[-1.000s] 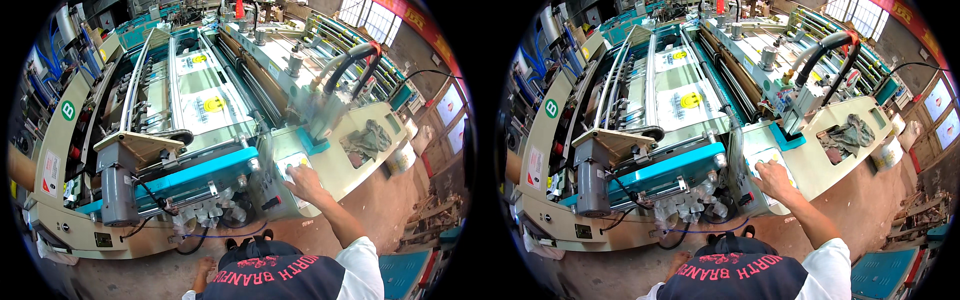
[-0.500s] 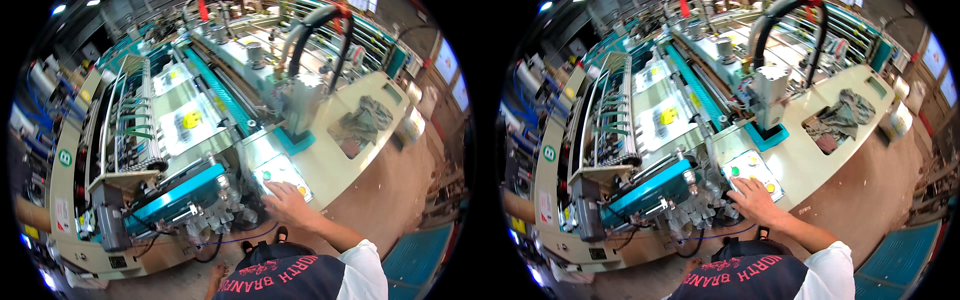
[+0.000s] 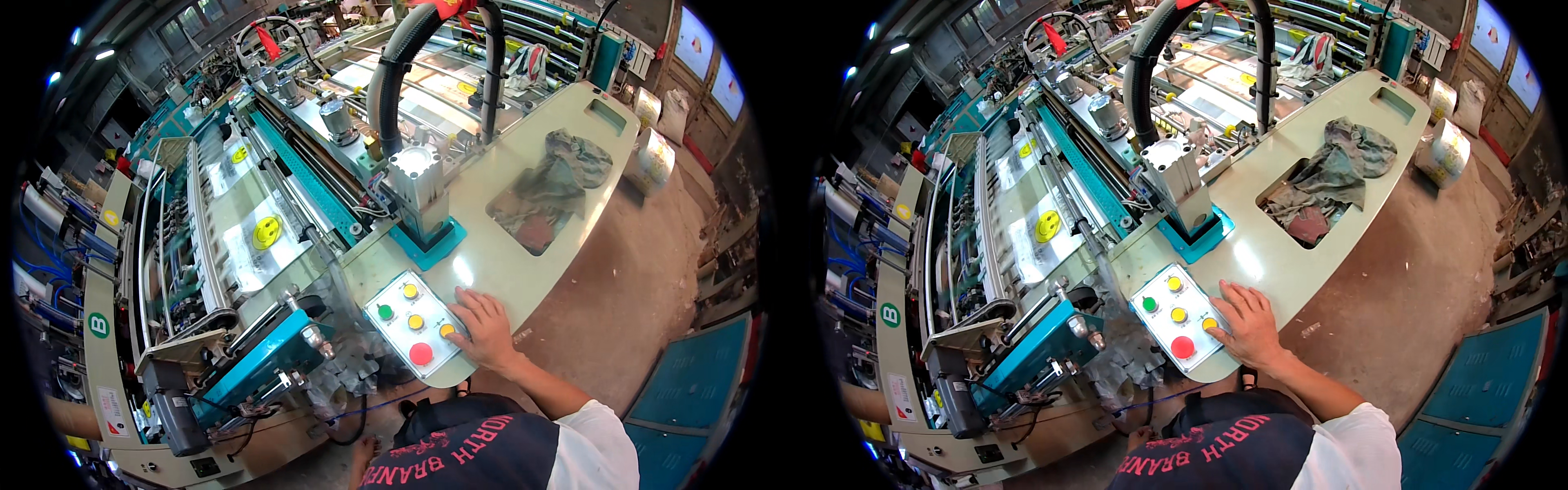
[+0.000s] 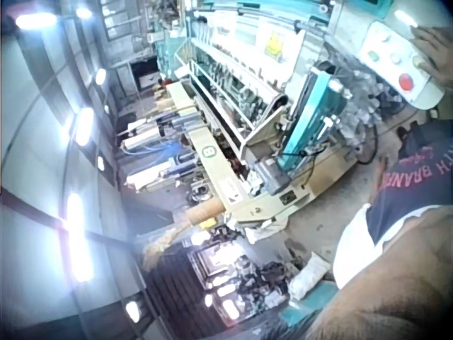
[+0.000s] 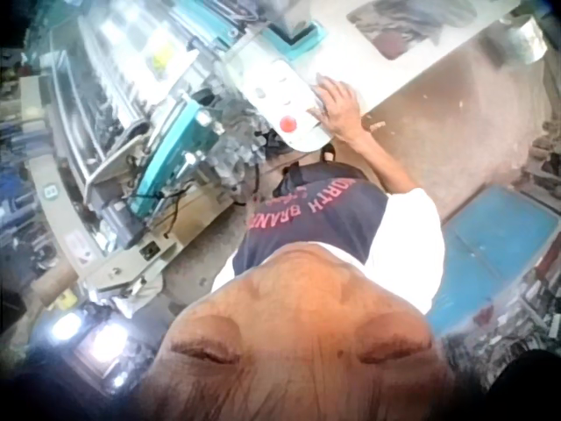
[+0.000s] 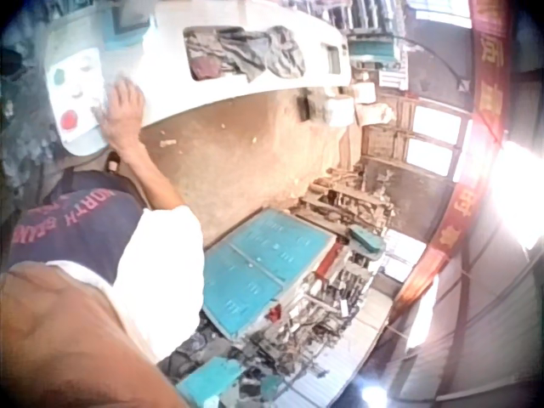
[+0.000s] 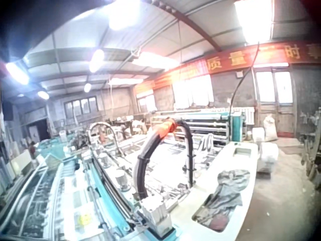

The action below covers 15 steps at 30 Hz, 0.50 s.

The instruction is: The person operates an extrusion and cutting machine, pressing control buttons and clearing plastic bags and scrap from the moving rollers by hand.

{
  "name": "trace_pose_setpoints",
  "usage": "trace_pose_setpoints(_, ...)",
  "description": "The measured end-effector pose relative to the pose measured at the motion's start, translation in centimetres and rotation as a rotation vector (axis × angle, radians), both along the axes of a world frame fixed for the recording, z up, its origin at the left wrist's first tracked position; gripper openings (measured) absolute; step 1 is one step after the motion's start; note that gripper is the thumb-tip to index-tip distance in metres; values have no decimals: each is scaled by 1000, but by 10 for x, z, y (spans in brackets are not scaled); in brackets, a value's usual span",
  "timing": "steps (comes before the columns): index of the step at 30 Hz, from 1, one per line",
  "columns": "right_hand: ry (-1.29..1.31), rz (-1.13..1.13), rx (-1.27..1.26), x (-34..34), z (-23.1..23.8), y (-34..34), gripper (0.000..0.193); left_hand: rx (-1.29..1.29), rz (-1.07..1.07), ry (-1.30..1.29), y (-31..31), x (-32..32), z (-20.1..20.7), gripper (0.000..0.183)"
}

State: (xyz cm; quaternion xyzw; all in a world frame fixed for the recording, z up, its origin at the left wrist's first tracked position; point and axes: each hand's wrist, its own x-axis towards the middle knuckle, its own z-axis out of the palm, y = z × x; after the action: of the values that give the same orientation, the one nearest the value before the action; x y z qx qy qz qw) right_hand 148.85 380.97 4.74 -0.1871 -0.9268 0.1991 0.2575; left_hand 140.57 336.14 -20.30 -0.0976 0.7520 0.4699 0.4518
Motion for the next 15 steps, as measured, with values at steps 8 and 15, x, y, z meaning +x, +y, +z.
trace_pose_setpoints(8,-35,24,25,0,1,0,45,-149,-221,38,55,11,31,26)
trace_pose_setpoints(15,-21,-9,18,-3,1,-3,46,-77,-106,1,-39,27,-86,22)
